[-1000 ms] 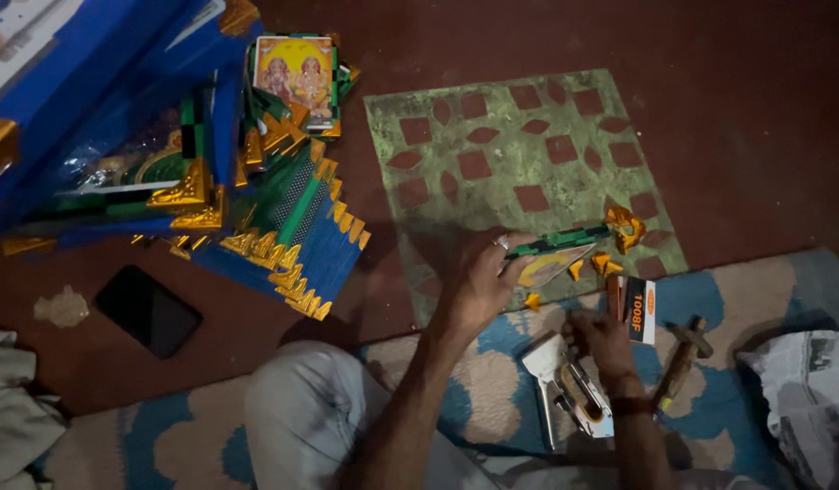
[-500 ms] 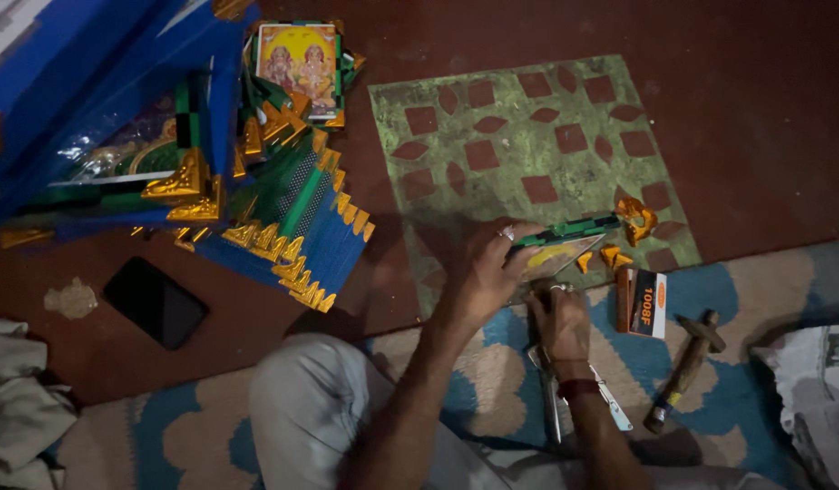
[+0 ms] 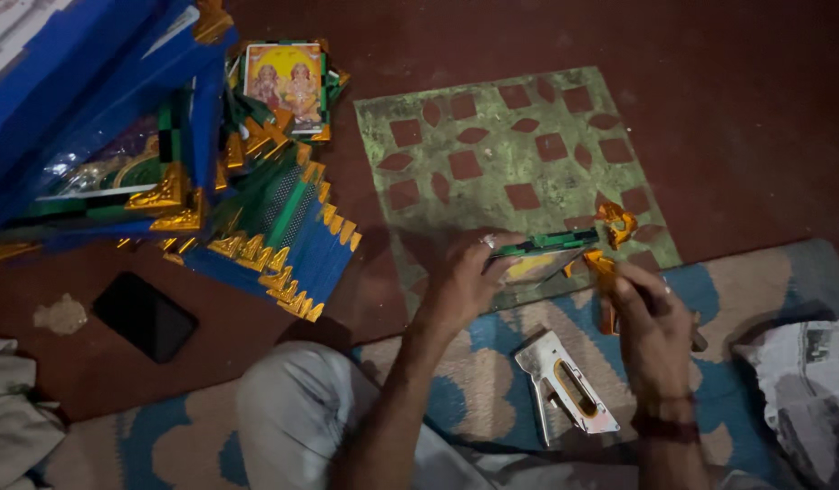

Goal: The person sits on the floor attaching gold decorative corner fittings to small picture frames. They hold a frame, position a gold ornament at its corner, and tap it in place with a hammer, occasionally using a staple gun, then set finished frames on a growing stack beside them.

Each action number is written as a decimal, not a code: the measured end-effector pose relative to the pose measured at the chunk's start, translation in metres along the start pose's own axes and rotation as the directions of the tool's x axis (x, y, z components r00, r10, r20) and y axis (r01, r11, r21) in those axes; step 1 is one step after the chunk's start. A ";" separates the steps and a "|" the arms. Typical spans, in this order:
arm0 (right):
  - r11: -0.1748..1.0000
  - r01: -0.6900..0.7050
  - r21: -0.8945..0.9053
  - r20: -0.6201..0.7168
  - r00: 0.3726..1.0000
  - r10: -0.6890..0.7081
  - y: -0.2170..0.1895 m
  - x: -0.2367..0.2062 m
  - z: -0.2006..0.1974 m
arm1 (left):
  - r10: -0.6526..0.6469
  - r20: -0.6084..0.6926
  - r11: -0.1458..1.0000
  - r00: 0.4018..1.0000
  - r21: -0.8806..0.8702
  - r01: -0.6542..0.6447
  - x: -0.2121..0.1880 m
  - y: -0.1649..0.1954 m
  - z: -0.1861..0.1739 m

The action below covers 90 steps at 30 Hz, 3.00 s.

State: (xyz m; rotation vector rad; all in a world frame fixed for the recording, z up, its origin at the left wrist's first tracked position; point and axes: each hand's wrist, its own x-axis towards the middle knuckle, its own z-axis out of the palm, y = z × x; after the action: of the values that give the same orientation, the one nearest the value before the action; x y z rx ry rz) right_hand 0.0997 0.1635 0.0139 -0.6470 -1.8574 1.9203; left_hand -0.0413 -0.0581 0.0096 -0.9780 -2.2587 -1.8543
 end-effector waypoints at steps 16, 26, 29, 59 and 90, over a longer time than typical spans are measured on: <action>0.904 0.337 -0.262 0.207 0.935 -0.289 -0.009 0.041 0.023 | -0.086 0.057 0.994 0.995 -0.067 0.089 -0.003 -0.005 0.004; 0.869 0.379 -0.317 0.342 0.901 -0.269 -0.021 0.039 0.023 | -0.025 0.014 1.000 1.000 -0.004 0.026 0.002 0.005 -0.002; 0.859 0.380 -0.344 0.306 0.910 -0.280 -0.020 0.042 0.027 | -0.030 0.012 1.000 0.999 0.002 0.030 0.004 0.007 -0.003; 0.476 0.155 -0.865 0.102 0.986 -0.134 0.173 0.011 -0.041 | -0.064 0.002 0.998 0.998 0.013 0.064 0.001 -0.004 0.006; 0.778 0.314 -0.544 0.421 0.904 -0.071 -0.025 0.082 0.008 | -0.008 0.065 0.999 0.998 0.033 0.006 0.002 0.009 0.000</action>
State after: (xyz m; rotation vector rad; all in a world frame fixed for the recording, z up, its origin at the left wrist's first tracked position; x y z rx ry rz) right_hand 0.0269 0.2050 0.0340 -0.2247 -2.7089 1.3599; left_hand -0.0390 -0.0567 0.0185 -1.0424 -2.3241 -1.8076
